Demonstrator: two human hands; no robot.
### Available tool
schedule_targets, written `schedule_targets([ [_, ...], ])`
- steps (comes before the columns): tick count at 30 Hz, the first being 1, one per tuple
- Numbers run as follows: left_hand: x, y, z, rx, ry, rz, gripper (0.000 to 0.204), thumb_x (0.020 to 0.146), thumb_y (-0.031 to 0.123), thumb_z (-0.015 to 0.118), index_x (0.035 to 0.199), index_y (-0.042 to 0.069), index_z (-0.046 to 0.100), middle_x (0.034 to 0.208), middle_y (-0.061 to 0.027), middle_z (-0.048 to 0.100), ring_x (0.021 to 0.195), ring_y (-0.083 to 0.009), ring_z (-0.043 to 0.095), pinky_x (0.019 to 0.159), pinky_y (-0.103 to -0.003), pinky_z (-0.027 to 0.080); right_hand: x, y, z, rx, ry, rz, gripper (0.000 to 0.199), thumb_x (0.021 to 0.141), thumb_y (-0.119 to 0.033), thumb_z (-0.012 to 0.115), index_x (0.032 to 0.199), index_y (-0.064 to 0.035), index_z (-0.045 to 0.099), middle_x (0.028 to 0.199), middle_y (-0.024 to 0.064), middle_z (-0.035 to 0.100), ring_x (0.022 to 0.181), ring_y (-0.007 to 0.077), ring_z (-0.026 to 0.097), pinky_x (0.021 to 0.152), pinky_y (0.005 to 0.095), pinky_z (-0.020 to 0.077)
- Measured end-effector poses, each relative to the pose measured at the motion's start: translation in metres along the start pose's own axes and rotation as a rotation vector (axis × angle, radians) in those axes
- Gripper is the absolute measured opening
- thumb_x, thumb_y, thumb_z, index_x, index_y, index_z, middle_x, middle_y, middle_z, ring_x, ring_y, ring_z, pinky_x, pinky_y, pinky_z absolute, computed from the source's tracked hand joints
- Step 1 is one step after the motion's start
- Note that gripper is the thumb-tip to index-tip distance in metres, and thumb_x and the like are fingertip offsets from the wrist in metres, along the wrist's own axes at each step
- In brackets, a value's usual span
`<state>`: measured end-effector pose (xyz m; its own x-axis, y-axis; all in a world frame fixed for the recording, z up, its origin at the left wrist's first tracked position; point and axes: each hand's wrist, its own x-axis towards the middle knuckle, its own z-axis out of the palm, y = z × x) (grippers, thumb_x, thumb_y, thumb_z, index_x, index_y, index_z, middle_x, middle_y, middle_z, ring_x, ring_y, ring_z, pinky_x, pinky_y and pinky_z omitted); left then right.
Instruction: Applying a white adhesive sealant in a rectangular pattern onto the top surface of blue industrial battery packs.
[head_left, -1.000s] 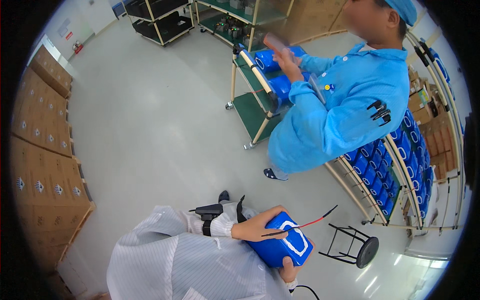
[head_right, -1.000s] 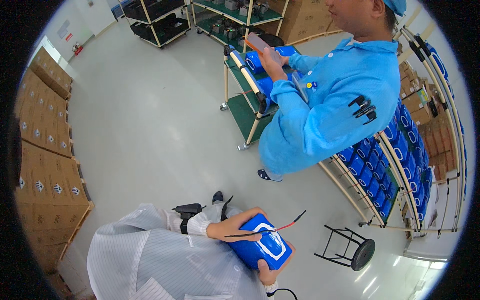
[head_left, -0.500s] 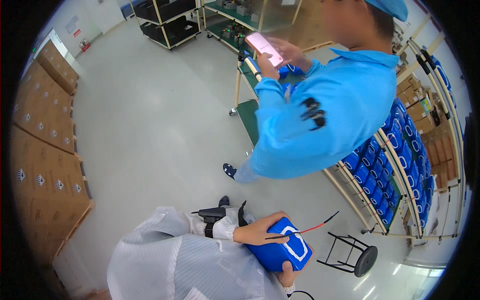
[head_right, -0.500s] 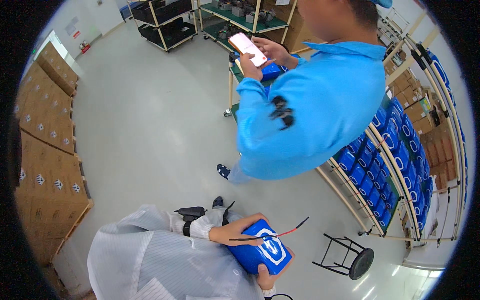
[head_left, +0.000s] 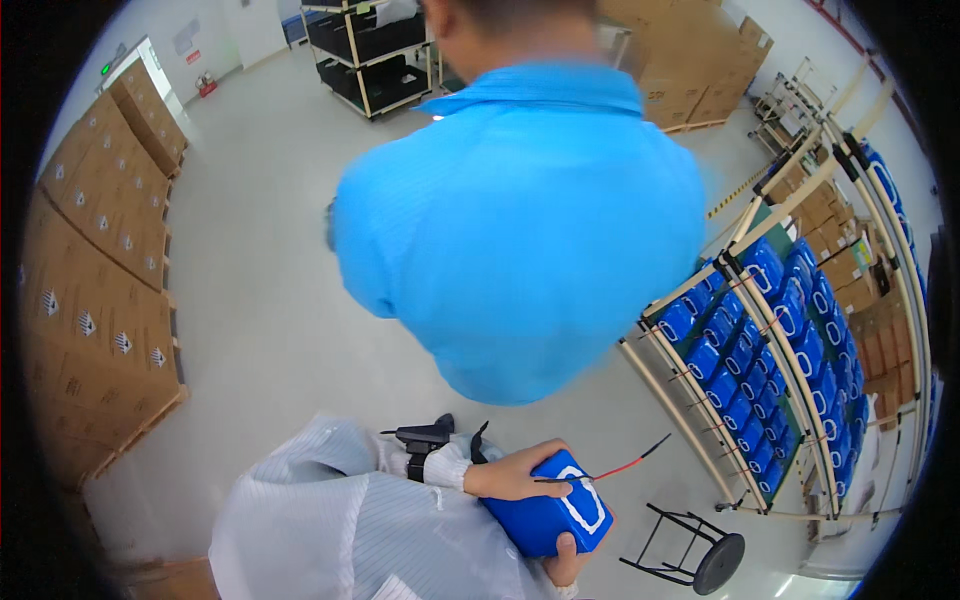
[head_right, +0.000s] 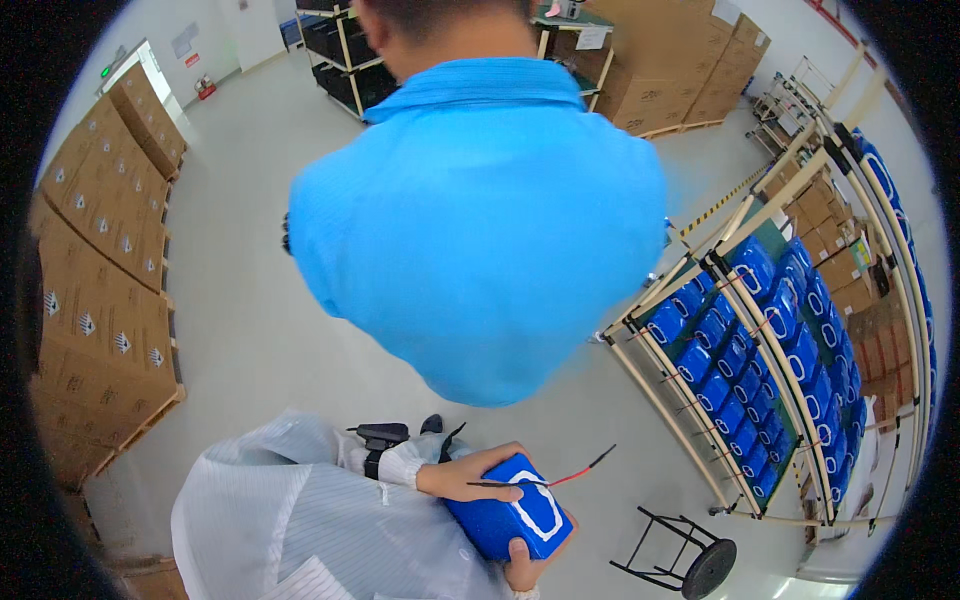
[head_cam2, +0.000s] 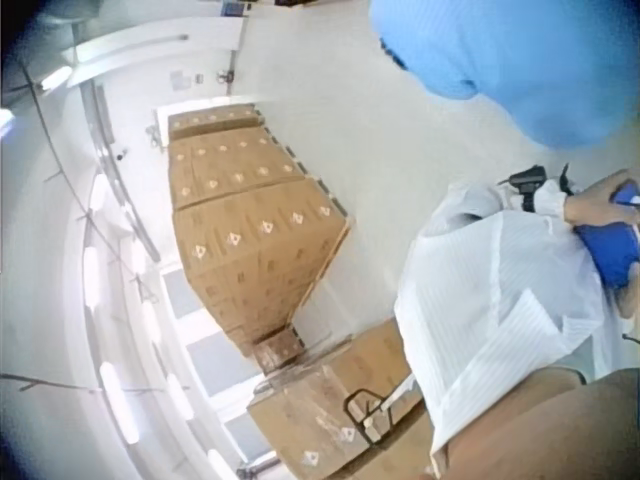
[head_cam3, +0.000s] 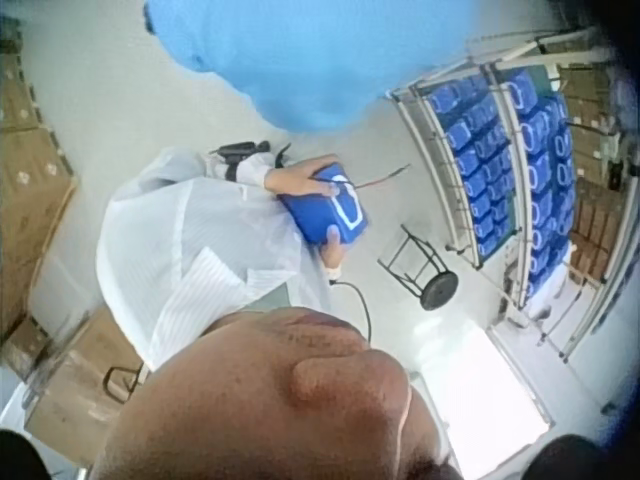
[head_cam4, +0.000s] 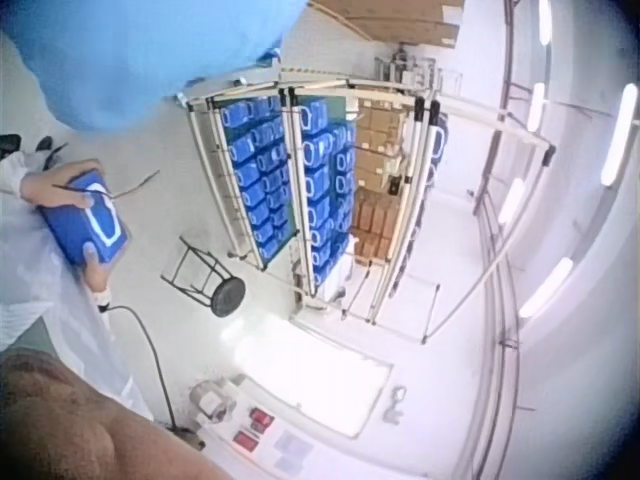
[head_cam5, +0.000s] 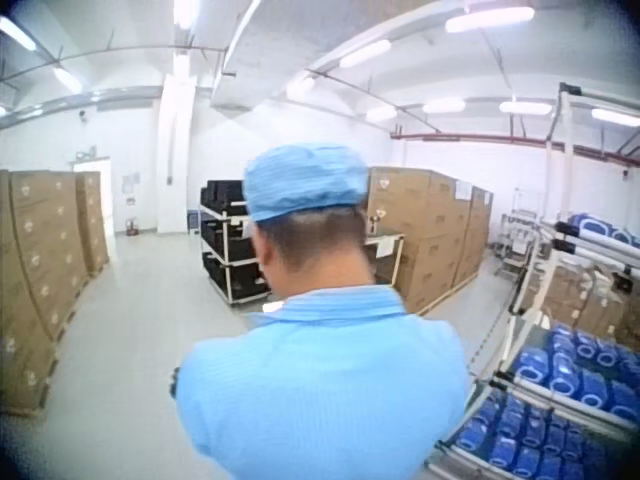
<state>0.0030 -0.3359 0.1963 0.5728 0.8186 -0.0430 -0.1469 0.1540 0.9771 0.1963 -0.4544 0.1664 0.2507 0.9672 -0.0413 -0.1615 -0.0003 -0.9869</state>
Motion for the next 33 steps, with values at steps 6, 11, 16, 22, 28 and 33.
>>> schedule_targets([
  [6, 0.006, 0.005, 0.019, -0.054, 0.012, -0.078, 0.051, 0.094, 0.037, 0.072, 0.129, 0.005, 0.053, 0.117, -0.0115, 0.062, 0.112, -0.0198, 0.059, 0.097, -0.033, 0.047, 0.012, -0.011, -0.014, 0.023, -0.022, 0.043, 0.089, 0.075, -0.042, 0.08, 0.14, 0.0004, 0.036, 0.123, 0.0143, 0.052, 0.113, 0.0248, 0.054, 0.1, 0.0401, 0.0462],
  [11, 0.022, 0.01, 0.046, -0.166, 0.056, -0.233, 0.051, 0.095, 0.037, 0.071, 0.129, 0.005, 0.053, 0.118, -0.011, 0.062, 0.113, -0.0188, 0.057, 0.098, -0.032, 0.046, 0.025, -0.02, -0.043, 0.047, -0.059, 0.097, 0.087, 0.076, -0.039, 0.081, 0.14, -0.0009, 0.036, 0.124, 0.0141, 0.051, 0.114, 0.025, 0.054, 0.101, 0.0405, 0.0454],
  [16, 0.044, 0.004, 0.069, -0.082, 0.078, -0.276, 0.055, 0.095, 0.041, 0.07, 0.132, 0.005, 0.052, 0.123, -0.0123, 0.061, 0.115, -0.0199, 0.057, 0.099, -0.032, 0.046, 0.037, -0.022, -0.073, 0.106, -0.062, 0.149, 0.086, 0.077, -0.033, 0.082, 0.142, -0.0013, 0.034, 0.126, 0.0144, 0.051, 0.116, 0.0251, 0.053, 0.102, 0.0405, 0.0462],
  [22, 0.068, 0.0, 0.074, 0.026, 0.157, -0.387, 0.056, 0.099, 0.044, 0.064, 0.135, 0.004, 0.048, 0.128, -0.0142, 0.059, 0.12, -0.0219, 0.056, 0.101, -0.034, 0.045, 0.074, -0.008, -0.1, 0.095, -0.24, 0.186, 0.092, 0.074, -0.026, 0.087, 0.144, -0.0034, 0.03, 0.129, 0.0136, 0.05, 0.119, 0.0247, 0.054, 0.102, 0.0403, 0.0477],
  [28, 0.113, 0.0, 0.043, -0.035, 0.096, -0.335, 0.06, 0.104, 0.05, 0.053, 0.14, 0.003, 0.043, 0.131, -0.0143, 0.056, 0.122, -0.0213, 0.054, 0.104, -0.033, 0.043, 0.135, -0.014, -0.094, 0.078, -0.226, 0.196, 0.092, 0.072, -0.031, 0.09, 0.14, -0.0041, 0.036, 0.125, 0.011, 0.053, 0.115, 0.0227, 0.055, 0.099, 0.0383, 0.0489],
  [33, 0.18, -0.01, -0.006, -0.273, -0.094, -0.28, 0.075, 0.107, 0.063, 0.033, 0.157, 0.007, 0.028, 0.143, -0.0146, 0.05, 0.132, -0.0209, 0.048, 0.113, -0.036, 0.038, 0.183, -0.004, -0.086, 0.141, -0.098, 0.154, 0.088, 0.072, -0.031, 0.087, 0.14, -0.0038, 0.038, 0.124, 0.0122, 0.056, 0.114, 0.0243, 0.058, 0.098, 0.0399, 0.0504],
])
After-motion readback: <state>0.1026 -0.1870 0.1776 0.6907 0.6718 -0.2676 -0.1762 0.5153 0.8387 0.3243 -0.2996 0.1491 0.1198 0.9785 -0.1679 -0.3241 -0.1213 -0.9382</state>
